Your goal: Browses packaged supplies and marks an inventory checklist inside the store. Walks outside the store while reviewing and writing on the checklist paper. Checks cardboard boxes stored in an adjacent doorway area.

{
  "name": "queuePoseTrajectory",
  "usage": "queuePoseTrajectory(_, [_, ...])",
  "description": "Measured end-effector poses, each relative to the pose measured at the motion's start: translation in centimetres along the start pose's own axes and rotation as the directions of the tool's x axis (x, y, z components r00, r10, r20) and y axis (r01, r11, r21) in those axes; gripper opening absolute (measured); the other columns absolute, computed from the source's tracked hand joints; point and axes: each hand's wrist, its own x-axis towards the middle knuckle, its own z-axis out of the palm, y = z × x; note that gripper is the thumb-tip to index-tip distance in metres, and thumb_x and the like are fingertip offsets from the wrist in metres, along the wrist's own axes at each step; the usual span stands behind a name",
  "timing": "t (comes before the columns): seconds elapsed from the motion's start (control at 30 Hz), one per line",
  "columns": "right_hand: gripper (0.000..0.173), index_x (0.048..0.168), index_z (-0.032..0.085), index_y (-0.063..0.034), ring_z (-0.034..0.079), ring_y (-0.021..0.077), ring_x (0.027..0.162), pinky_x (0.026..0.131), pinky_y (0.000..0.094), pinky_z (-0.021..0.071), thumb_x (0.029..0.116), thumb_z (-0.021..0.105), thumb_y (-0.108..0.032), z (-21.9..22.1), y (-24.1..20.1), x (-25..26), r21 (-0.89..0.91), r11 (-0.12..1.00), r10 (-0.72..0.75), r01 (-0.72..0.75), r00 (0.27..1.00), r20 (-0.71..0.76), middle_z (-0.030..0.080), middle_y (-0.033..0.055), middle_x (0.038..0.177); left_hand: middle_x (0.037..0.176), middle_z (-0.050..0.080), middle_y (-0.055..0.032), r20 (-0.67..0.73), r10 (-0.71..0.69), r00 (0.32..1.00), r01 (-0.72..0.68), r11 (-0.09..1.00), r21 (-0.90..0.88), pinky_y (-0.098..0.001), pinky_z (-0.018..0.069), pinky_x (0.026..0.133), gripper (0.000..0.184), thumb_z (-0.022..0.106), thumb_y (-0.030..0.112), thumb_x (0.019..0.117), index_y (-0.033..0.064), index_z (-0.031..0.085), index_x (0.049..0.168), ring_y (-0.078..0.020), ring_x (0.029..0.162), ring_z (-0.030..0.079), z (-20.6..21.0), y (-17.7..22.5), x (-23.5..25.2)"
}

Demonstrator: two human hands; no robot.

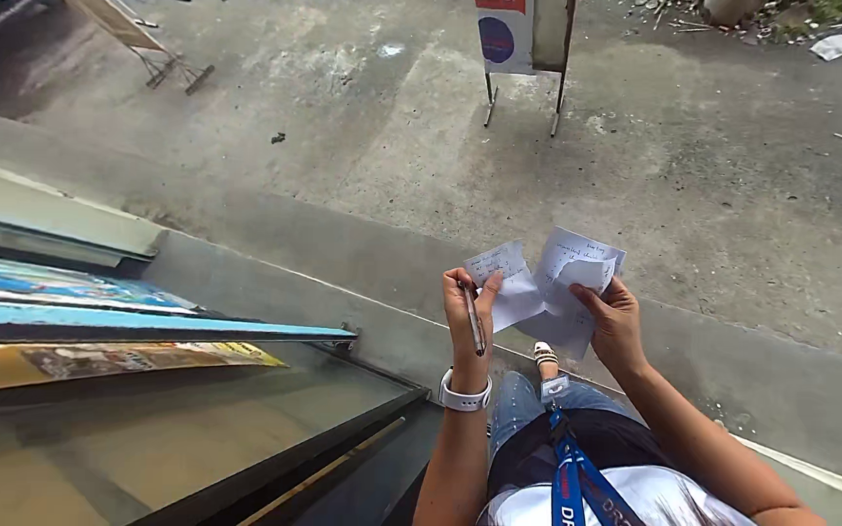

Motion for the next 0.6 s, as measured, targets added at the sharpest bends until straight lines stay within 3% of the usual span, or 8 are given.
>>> queuePoseTrajectory(0.1, [0.018,0.107,0.063,-0.0035,0.073,0.0069,0.083,0.080,0.0261,0.0626,0.0924,0.063,0.007,1.7,0.7,2.8,-0.011,0.998,0.055,-0.055,0.998,0.030,0.076,-0.0024,0.090,0.086,0.055,0.0019,-0.188,0.021,0.982,-0.021,1.000,0.000,-0.0250,0.0583,0.074,0.030,0.068,-0.006,0.0901,0.0082,0.042,0.099,-0.0048,0.077,0.061,-2.3,0.3,2.4])
queuePoseTrajectory(0.2, [0.020,0.116,0.057,-0.0009,0.073,0.0072,0.084,0.080,0.0259,0.0628,0.0971,0.058,0.004,4.0,2.0,5.1,-0.091,0.986,0.153,-0.143,0.982,0.115,0.074,-0.0011,0.094,0.085,0.056,0.0025,-0.261,0.022,0.965,-0.018,1.000,0.016,-0.0239,0.0580,0.075,0.027,0.066,-0.005,0.0912,0.0080,0.044,0.099,-0.0040,0.077,0.061,-4.6,1.5,4.1])
queuePoseTrajectory(0.47, [0.044,0.136,0.041,0.0060,0.069,0.0058,0.099,0.089,0.0248,0.0594,0.0963,0.060,-0.001,14.7,7.4,7.9,-0.236,0.951,0.292,-0.201,0.836,0.464,0.066,0.0052,0.113,0.082,0.058,0.0065,-0.149,0.063,0.987,-0.061,0.998,0.013,-0.0220,0.0564,0.079,0.028,0.062,-0.010,0.0881,0.0101,0.044,0.097,-0.0023,0.080,0.062,-10.5,5.1,8.4])
queuePoseTrajectory(0.6, [0.039,0.133,0.043,0.0035,0.069,0.0045,0.099,0.090,0.0244,0.0591,0.0960,0.058,0.002,20.3,9.6,7.9,-0.207,0.961,0.274,-0.182,0.725,0.632,0.068,0.0009,0.111,0.092,0.065,0.0002,-0.183,0.116,0.976,-0.104,0.992,0.076,-0.0242,0.0581,0.081,0.028,0.065,-0.007,0.0889,0.0045,0.043,0.102,-0.0055,0.088,0.067,-14.2,5.9,9.7])
